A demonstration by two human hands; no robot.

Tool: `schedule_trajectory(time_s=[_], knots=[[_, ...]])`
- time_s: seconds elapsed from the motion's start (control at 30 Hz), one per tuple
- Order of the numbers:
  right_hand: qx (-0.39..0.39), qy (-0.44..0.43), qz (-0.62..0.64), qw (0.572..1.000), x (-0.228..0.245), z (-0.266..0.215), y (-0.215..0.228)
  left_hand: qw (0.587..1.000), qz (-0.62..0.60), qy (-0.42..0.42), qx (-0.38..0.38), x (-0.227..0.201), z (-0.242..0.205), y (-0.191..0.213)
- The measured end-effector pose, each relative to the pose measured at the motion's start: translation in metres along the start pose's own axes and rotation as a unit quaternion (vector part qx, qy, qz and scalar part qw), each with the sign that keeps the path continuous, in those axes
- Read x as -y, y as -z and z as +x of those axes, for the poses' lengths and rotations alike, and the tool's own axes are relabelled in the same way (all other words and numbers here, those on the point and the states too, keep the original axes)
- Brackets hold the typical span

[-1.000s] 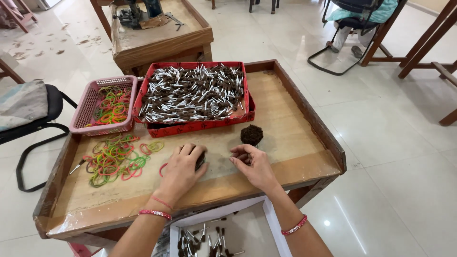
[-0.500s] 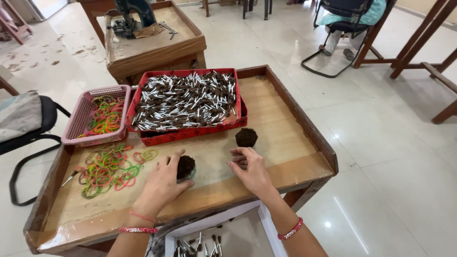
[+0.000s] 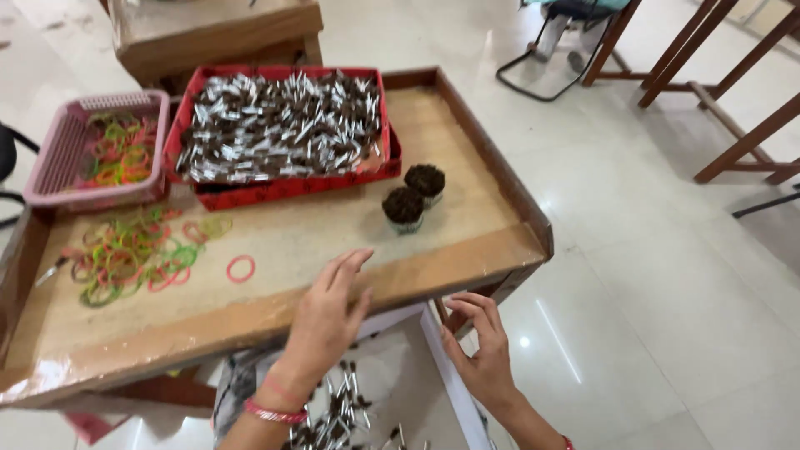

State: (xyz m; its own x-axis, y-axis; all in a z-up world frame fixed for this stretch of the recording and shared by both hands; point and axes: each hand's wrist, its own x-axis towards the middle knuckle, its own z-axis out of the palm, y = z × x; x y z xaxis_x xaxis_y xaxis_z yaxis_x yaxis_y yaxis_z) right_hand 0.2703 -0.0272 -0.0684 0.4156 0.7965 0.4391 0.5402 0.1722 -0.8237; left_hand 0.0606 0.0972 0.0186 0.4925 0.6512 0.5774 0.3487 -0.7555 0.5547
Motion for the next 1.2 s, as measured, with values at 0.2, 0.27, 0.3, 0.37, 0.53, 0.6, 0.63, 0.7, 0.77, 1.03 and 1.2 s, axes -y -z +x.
schedule_trajectory(time_s=[0.2, 0.27, 0.3, 0.37, 0.53, 0.6, 0.63, 0.7, 0.77, 1.03, 1.2], knots=[[0.163, -0.200, 0.053, 0.965, -0.043, -0.074, -0.003, 0.967, 0.012, 0.252, 0.025, 0.031, -0.139, 0.053], [0.175, -0.196, 0.076, 0.962, -0.052, -0.075, -0.013, 0.964, 0.048, 0.259, 0.042, 0.052, -0.176, 0.050], [0.180, -0.190, 0.096, 0.960, -0.057, -0.076, -0.018, 0.960, 0.079, 0.260, 0.061, 0.062, -0.195, 0.049], [0.194, -0.182, 0.086, 0.960, -0.052, -0.071, -0.025, 0.960, 0.112, 0.253, 0.045, 0.066, -0.206, 0.049], [0.228, -0.136, -0.013, 0.964, -0.016, -0.054, -0.043, 0.953, 0.204, 0.221, 0.027, 0.071, -0.188, 0.035], [0.183, -0.060, -0.095, 0.977, 0.014, -0.050, -0.041, 0.941, 0.237, 0.234, 0.057, 0.078, -0.184, 0.025], [0.186, -0.062, -0.096, 0.976, 0.012, -0.059, -0.044, 0.940, 0.236, 0.237, 0.058, 0.079, -0.186, 0.024], [0.128, 0.001, -0.075, 0.989, 0.009, -0.075, -0.051, 0.927, 0.272, 0.239, 0.100, 0.083, -0.186, 0.022], [0.186, -0.109, 0.098, 0.972, 0.024, -0.101, -0.062, 0.924, 0.292, 0.223, 0.103, 0.087, -0.196, 0.016], [0.203, -0.495, 0.523, 0.663, 0.040, -0.133, -0.118, 0.943, -0.113, 0.299, 0.095, 0.018, -0.174, 0.038], [0.156, -0.505, 0.542, 0.653, 0.002, -0.154, -0.119, 0.985, 0.055, 0.112, 0.119, 0.071, -0.161, 0.042]])
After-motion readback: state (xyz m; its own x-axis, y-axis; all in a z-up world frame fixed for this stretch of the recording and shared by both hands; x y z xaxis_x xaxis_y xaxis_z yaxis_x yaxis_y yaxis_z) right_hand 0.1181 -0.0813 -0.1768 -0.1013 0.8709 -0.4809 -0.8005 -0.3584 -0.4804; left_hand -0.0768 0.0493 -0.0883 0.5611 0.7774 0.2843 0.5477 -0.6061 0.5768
